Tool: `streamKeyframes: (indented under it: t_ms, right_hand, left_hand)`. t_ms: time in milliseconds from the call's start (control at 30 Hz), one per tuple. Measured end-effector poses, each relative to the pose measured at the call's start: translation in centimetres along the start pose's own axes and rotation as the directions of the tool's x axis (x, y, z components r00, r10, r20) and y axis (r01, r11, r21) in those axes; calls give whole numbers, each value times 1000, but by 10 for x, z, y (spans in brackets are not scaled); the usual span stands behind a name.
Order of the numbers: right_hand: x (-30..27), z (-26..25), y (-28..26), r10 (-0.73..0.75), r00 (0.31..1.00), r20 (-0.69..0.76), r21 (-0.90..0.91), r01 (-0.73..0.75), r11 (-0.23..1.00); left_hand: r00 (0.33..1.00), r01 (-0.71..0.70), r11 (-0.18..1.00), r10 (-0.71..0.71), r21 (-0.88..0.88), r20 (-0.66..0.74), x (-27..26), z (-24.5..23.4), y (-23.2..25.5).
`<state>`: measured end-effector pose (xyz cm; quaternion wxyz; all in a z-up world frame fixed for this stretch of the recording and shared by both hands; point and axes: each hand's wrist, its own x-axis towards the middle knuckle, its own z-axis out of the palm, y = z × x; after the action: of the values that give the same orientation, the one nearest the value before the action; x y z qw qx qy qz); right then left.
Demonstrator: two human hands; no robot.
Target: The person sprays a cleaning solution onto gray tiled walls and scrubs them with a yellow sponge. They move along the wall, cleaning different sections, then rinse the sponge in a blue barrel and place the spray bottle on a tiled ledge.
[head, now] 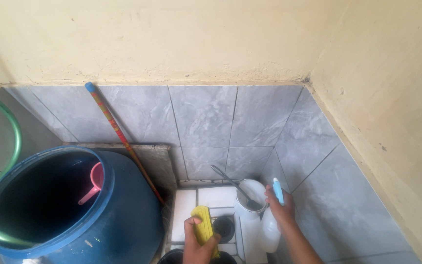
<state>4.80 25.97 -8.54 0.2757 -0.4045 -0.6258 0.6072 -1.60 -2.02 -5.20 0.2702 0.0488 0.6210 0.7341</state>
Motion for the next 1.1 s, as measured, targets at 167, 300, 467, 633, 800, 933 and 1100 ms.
streamKeyframes:
  t_ms: [167, 300, 467, 633, 800, 933, 1100]
  right_hand:
    - [-1, -1, 0, 79, 997, -26, -92, -81, 992]
    - [-6, -2, 4, 98, 995, 7, -100, -97, 990]
    - [-16, 1, 1, 85, 994, 74, -136, -75, 988]
    - [-21, 8, -6, 50, 996, 68, -218, -34, 975]
    - [-17, 16, -6, 20, 994, 112, -233, 7, 972]
    - [-13, 27, -2, 46, 996, 77, -216, -28, 976]
    - [-10, 40, 5, 48, 996, 81, -206, -31, 978]
  left_hand:
    - [1000, -7, 1000, 7, -14, 0, 2, -4, -4]
    - [999, -48, 998, 48, -36, -7, 1, -3, -5]
    - [1000, -3, 1000, 3, -5, 14, -1, -1, 1]
    - [999, 46, 999, -46, 12, -9, -4, -5, 9]
    - [998, 56, 997, -57, -45, -5, -5, -5, 15]
    - [997, 63, 998, -64, -7, -36, -6, -8, 16]
    - [999, 22, 1000, -21, 9, -47, -4, -15, 15]
